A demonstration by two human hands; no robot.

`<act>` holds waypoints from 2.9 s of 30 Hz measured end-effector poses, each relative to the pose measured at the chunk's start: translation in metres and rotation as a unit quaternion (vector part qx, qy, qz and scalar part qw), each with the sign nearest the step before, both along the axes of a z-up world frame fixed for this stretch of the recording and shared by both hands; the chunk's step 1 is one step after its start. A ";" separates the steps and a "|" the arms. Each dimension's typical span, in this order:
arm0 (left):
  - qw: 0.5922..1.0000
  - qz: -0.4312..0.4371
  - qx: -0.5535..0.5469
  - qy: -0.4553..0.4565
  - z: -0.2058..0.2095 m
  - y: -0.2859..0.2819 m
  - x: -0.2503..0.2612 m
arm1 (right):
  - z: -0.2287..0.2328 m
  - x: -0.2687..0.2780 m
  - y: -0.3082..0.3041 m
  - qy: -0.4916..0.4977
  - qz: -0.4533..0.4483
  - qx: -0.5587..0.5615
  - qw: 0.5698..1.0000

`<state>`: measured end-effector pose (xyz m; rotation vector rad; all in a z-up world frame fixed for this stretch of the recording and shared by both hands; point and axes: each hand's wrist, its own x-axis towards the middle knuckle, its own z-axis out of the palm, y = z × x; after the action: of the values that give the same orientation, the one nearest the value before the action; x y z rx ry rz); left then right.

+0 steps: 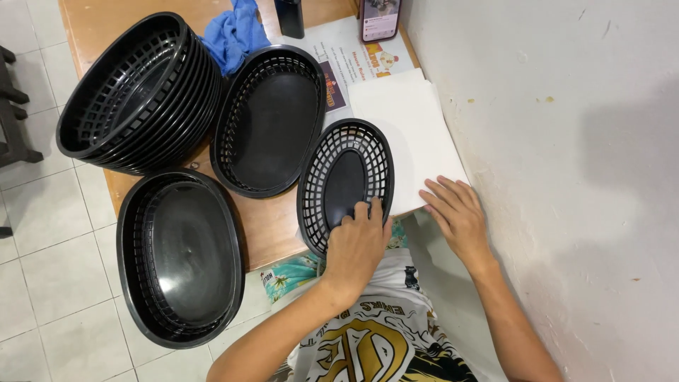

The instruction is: Lining black plastic serving baskets with rectangular white paper sheets.

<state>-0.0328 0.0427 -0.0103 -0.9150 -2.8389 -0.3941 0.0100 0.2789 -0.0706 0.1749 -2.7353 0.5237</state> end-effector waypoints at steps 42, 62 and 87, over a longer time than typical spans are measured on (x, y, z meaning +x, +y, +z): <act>0.968 -0.028 0.221 0.118 0.038 -0.086 -0.025 | 0.118 -0.047 -0.111 0.117 0.173 -0.151 0.966; 0.983 -0.011 0.179 0.047 0.017 -0.122 0.011 | 0.081 -0.035 -0.118 0.019 0.260 -0.145 0.954; 0.981 0.092 0.101 0.135 0.105 -0.220 -0.038 | 0.062 -0.058 -0.087 0.074 -0.041 -0.366 0.927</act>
<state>-0.0712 -0.1776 0.0950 -0.6094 -2.5504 -0.4843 -0.0479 0.1916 -0.0088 -0.0884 -2.2085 1.3868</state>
